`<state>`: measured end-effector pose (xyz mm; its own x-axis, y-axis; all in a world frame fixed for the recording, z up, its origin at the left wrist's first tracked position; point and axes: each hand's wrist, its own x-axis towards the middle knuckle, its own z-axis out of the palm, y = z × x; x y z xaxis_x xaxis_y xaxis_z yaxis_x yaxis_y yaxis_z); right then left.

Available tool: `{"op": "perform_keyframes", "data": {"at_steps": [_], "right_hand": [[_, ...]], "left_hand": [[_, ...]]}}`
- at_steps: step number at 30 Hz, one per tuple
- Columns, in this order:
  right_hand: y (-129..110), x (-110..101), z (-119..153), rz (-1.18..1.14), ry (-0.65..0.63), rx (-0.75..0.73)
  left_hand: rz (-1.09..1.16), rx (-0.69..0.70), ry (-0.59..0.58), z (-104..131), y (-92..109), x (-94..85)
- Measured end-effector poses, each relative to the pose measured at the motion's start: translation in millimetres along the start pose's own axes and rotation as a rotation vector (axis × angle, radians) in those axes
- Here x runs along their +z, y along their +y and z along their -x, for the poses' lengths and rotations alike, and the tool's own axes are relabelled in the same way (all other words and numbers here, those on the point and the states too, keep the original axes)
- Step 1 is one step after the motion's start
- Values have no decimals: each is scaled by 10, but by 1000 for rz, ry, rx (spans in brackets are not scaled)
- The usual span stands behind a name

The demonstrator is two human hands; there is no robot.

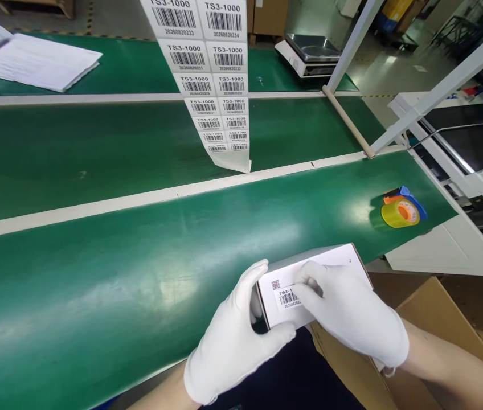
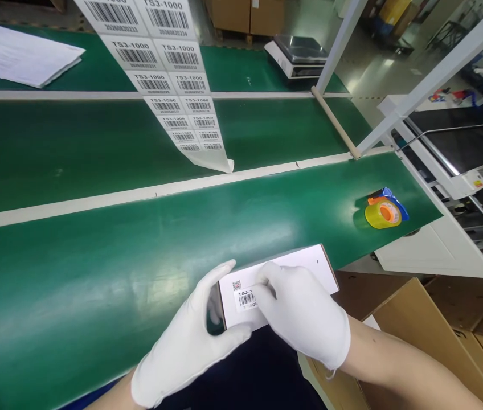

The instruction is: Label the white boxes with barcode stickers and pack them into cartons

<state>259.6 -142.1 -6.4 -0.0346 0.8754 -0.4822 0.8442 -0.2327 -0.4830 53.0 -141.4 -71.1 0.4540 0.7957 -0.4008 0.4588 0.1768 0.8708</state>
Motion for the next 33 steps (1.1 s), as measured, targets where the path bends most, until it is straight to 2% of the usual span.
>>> {"op": "perform_keyframes", "data": {"at_steps": [15, 20, 23, 25, 27, 28, 30, 32, 33], "right_hand": [[-12, 17, 3, 78, 21, -7], [-68, 119, 16, 207, 78, -23], [-80, 158, 50, 372, 97, 36], [-59, 142, 101, 457, 138, 113], [-22, 124, 168, 476, 267, 132], [-4, 131, 200, 465, 332, 82], [21, 196, 248, 445, 366, -144], [44, 326, 267, 436, 290, -400], [66, 398, 269, 435, 254, -471]], "left_hand": [[-26, -19, 8, 1, -24, 14], [-49, 3, 28, 5, -24, 19], [-79, 32, 51, 8, -35, 23], [-98, 56, 56, 11, -56, 22], [-118, 93, 62, 8, -91, 13], [-127, 123, 71, 1, -112, 5], [-136, 200, 98, -24, -149, -16], [-131, 260, 124, -69, -166, -34], [-130, 269, 134, -96, -161, -39]]}}
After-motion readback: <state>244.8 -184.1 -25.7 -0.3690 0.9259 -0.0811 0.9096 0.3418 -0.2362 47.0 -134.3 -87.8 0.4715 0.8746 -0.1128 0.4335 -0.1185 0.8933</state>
